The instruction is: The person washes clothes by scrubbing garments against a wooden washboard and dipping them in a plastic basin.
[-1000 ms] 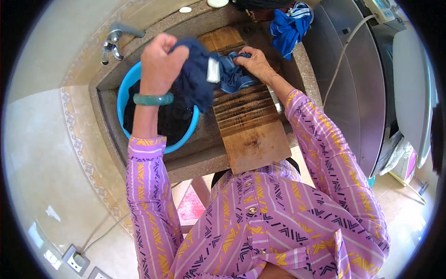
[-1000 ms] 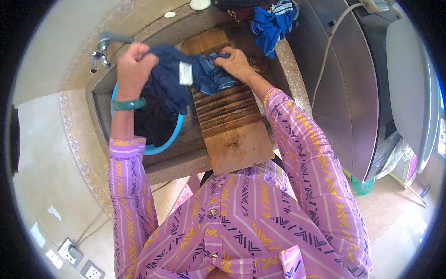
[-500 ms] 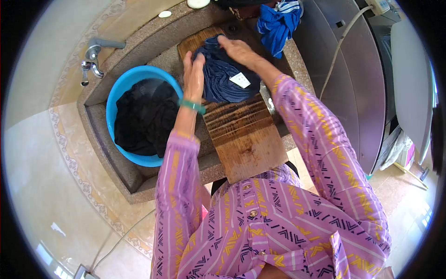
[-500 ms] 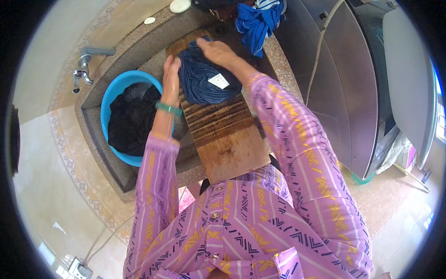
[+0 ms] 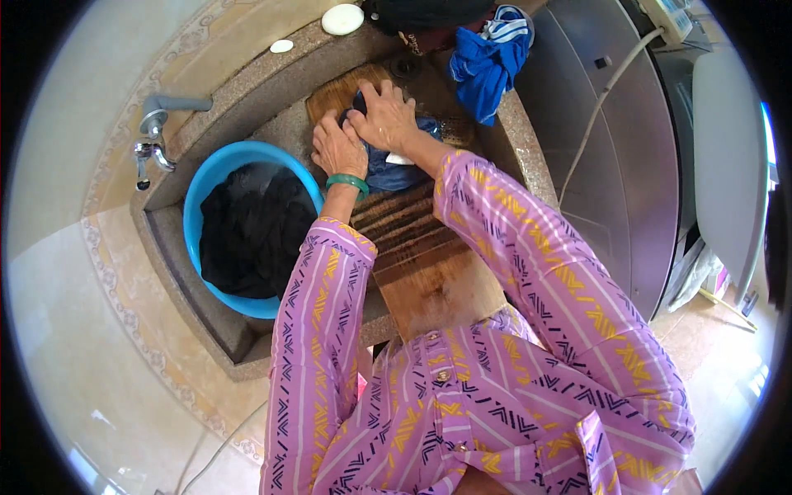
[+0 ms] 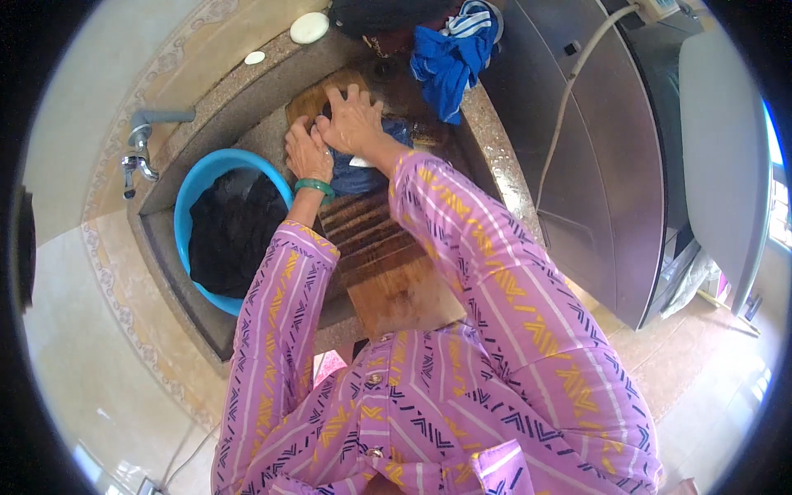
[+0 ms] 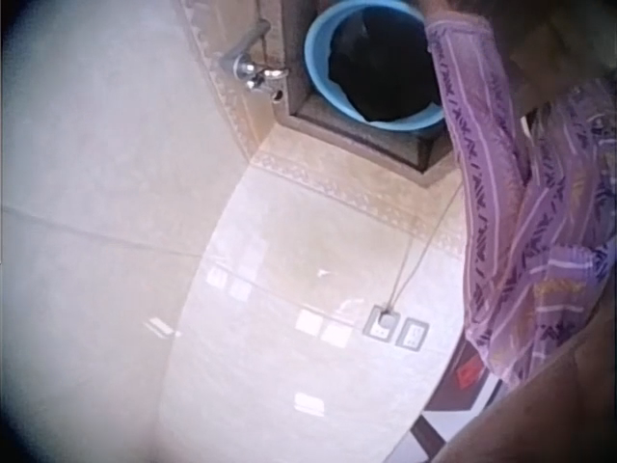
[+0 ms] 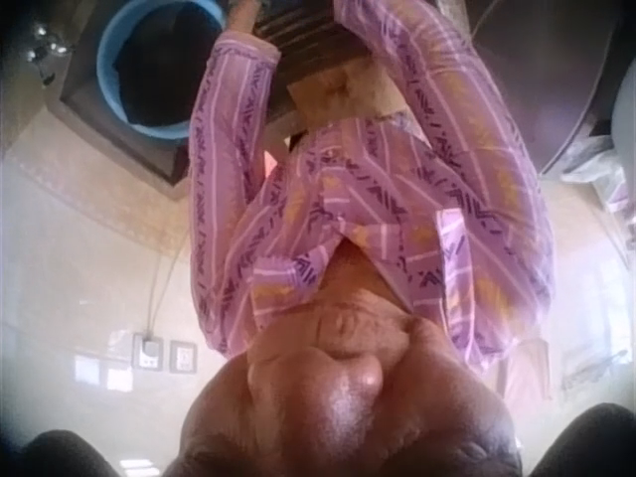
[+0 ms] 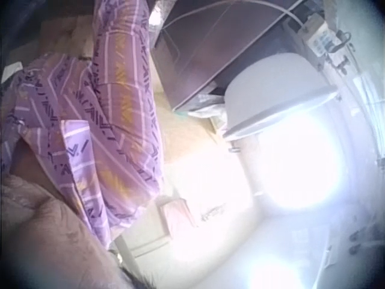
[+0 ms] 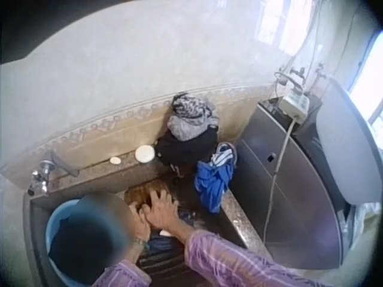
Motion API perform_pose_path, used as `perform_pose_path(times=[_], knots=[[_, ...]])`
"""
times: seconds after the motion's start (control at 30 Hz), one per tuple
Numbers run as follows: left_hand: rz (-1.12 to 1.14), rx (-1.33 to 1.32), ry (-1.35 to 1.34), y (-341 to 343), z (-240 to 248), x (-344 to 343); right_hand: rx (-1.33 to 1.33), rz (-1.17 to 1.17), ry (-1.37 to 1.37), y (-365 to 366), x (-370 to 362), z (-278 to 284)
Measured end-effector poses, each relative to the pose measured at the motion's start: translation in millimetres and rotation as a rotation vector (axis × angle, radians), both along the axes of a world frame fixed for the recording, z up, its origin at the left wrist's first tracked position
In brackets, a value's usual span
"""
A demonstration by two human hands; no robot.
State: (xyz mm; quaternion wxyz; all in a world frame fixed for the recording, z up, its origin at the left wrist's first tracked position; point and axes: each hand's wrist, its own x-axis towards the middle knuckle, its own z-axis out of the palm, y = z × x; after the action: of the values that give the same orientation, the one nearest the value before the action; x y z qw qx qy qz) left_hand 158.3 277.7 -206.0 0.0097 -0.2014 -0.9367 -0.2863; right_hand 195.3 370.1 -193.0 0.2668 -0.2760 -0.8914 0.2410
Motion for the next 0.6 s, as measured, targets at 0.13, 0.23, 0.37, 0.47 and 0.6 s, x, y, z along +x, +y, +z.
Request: perform_pose_path(times=[0.13, 0.23, 0.37, 0.47, 0.6], knots=[[-0.131, 0.483, -0.510, -40, -4, -10, -0.378, 0.192, -0.396, -4, 11, 24], [-0.149, 0.425, -0.285, -53, 44, 64, -0.343, 0.461, -0.114, -15, 83, 44], [-0.253, 0.187, 0.019, -32, 27, 52, -0.259, 0.429, -0.018, -5, 70, 16], [-0.017, 0.123, 0.012, -5, 18, 14, -0.279, 0.356, -0.299, 4, 11, 10], [0.012, 0.173, -0.378, -27, 12, 17, -0.333, 0.203, -0.407, -3, 22, 36]])
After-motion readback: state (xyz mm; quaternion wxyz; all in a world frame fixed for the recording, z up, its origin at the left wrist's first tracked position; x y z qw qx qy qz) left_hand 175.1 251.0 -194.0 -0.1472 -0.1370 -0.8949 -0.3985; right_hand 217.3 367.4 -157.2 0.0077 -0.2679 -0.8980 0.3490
